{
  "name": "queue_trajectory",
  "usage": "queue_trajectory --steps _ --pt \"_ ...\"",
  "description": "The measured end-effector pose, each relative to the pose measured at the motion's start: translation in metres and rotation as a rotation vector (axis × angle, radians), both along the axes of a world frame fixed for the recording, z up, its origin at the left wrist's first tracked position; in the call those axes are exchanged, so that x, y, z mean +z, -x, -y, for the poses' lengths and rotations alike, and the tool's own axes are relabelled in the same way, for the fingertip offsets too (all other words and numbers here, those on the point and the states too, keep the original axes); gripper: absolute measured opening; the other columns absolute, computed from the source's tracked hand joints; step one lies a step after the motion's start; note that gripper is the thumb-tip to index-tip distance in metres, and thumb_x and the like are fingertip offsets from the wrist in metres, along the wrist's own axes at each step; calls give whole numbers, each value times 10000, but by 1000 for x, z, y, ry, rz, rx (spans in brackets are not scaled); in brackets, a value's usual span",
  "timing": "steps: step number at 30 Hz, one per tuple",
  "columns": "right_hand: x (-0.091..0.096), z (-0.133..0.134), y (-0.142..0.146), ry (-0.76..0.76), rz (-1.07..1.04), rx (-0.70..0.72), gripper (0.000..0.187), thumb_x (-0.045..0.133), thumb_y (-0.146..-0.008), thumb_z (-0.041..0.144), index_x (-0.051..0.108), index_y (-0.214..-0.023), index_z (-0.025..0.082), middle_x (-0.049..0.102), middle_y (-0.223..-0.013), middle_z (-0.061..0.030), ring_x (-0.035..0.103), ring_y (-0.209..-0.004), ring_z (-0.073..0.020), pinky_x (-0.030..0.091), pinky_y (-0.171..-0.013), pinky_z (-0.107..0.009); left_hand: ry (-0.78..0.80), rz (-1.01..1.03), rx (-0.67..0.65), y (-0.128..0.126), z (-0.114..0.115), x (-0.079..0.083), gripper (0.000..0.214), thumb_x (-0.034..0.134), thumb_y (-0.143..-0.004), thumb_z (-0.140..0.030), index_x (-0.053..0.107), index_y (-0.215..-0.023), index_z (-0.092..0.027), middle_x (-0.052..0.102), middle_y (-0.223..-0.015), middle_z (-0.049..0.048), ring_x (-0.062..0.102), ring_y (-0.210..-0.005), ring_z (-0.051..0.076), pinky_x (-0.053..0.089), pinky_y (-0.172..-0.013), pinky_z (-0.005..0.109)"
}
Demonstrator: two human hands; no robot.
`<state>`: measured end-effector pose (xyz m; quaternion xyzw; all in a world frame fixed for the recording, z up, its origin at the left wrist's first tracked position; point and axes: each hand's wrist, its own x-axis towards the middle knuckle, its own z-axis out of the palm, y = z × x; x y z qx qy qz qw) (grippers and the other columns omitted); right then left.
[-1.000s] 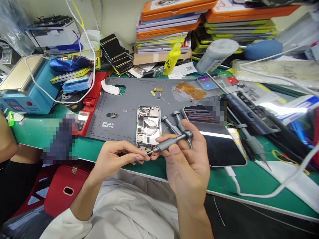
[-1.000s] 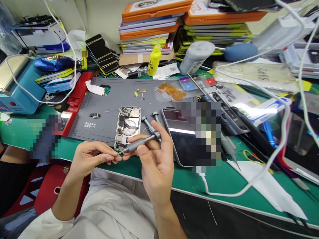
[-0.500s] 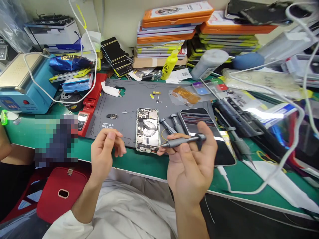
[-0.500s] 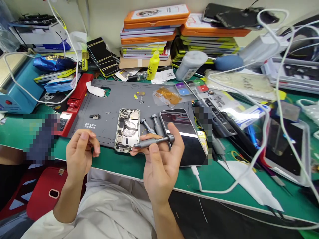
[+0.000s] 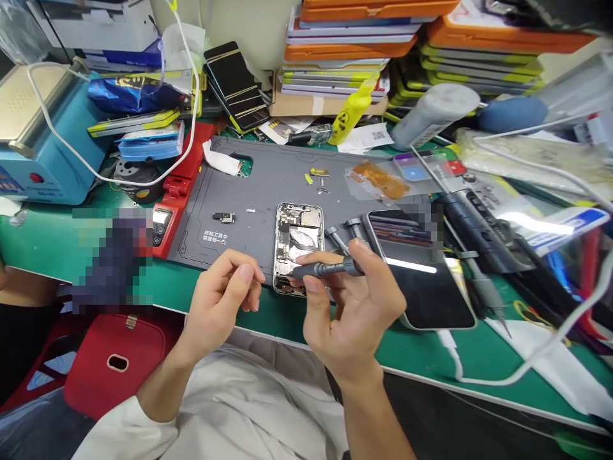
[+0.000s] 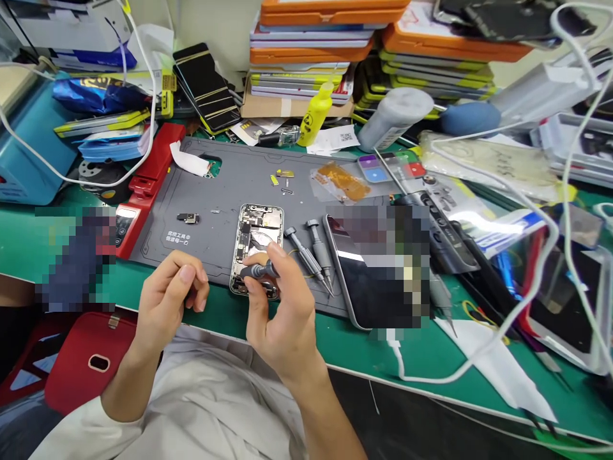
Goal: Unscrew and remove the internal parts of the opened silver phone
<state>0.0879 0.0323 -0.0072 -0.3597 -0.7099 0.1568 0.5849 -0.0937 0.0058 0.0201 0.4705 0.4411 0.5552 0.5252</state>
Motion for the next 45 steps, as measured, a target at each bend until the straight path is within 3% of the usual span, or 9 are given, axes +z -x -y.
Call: queue_trajectory --steps 6,12,16,20,24,31,35,38,45 --pt "3 0 0 22 34 -31 728 678 -1028 86 473 -1685 323 778 -1168 -103 808 -977 -228 741 -738 -354 32 -48 -17 0 2 0 360 614 -1163 -504 719 -974 -216 653 -645 -23 569 -564 111 441 -538 233" --pt "12 2 -8 -137 211 -125 670 698 -1073 185 518 -1707 304 843 -1297 -119 843 -1088 -274 745 -875 -397 44 -59 -34 -1 2 1 366 610 -1163 -516 722 -985 -216 663 -656 -21 574 -567 111 447 -545 239" --pt "27 5 -9 -136 268 -235 666 692 -1053 94 599 -1647 380 876 -1180 -49 849 -970 -246 716 -818 -365 45 -57 -33 0 1 2 372 614 -1159 -523 717 -978 -215 658 -648 -23 565 -559 112 440 -539 241" --pt "33 -1 -6 -121 233 -174 681 699 -1022 29 650 -1594 394 869 -1178 -27 845 -1019 -237 711 -851 -373 45 -55 -37 1 1 1 373 613 -1160 -524 719 -983 -213 662 -659 -23 569 -571 111 437 -546 235" --pt "30 -9 -3 -129 200 -143 641 701 -1037 70 653 -1593 386 859 -1088 -31 831 -914 -212 696 -778 -343 51 -71 -39 1 0 1 387 615 -1157 -534 715 -974 -208 663 -660 -22 568 -573 109 437 -550 232" --pt "25 -10 0 -97 143 -81 634 642 -1063 76 617 -1627 365 857 -1240 -62 819 -1072 -240 677 -889 -384 43 -93 -30 0 0 2 406 616 -1150 -557 708 -968 -206 655 -656 -23 550 -566 108 436 -552 233" --pt "25 -11 1 -118 149 -148 588 677 -1064 110 659 -1587 379 851 -1188 -53 810 -1022 -226 665 -889 -363 46 -111 -22 -1 0 2 434 619 -1139 -586 705 -955 -203 651 -654 -20 551 -562 110 436 -548 235" --pt "26 -12 3 -104 137 -121 608 638 -1075 90 636 -1610 381 845 -1217 -57 808 -1026 -220 668 -893 -359 38 -108 -27 -1 0 2 430 620 -1140 -581 706 -958 -200 648 -656 -22 557 -569 108 436 -551 229" --pt "28 -12 5 -148 116 -171 590 670 -1055 87 689 -1555 401 809 -1054 -26 787 -913 -195 653 -823 -324 30 -136 -21 0 0 0 444 607 -1142 -594 708 -967 -198 644 -667 -18 572 -588 115 447 -566 235"
